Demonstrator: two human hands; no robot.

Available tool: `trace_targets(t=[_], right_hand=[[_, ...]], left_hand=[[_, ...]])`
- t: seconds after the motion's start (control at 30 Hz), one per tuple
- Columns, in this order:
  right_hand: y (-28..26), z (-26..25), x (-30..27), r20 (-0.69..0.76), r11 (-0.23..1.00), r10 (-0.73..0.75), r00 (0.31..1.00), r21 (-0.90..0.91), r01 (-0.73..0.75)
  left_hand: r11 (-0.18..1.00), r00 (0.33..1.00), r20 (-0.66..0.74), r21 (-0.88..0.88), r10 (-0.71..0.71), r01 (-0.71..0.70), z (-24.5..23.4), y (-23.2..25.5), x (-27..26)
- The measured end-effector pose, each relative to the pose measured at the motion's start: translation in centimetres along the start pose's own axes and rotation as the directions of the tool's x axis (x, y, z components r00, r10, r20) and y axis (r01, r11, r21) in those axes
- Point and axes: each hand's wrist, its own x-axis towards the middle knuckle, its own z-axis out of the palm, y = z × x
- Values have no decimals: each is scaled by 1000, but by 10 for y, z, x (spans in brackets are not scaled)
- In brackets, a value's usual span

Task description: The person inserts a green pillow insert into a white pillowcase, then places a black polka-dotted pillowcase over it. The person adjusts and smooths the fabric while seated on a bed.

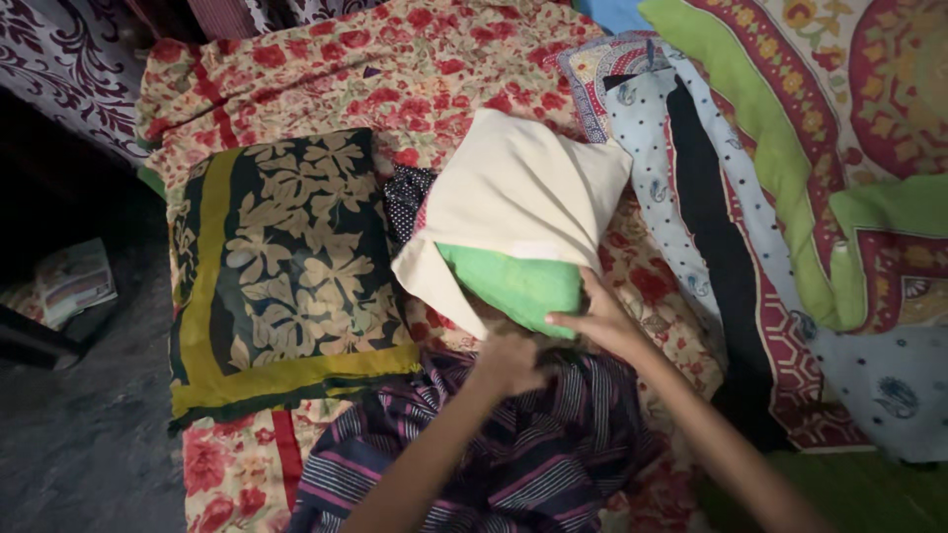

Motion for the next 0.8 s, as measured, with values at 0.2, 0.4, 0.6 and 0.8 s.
trace_targets(t=[0.2, 0.4, 0.6, 0.8], right_hand=[[24, 18, 22, -56, 955, 131, 990, 276, -111], [74, 30, 28, 18, 801, -31, 999, -597, 36], [4, 17, 26, 99, 786, 202, 974, -610, -101], [-34, -12, -6, -7, 954, -261, 965, -156, 256]], left_hand=[[955, 810, -507, 126, 295, -269, -19, 31, -10], [958, 824, -499, 46, 268, -284, -45, 24, -24], [936, 723, -623, 340, 297, -91, -34, 1, -2], [845, 868, -485, 505, 111, 174, -63, -54, 15]])
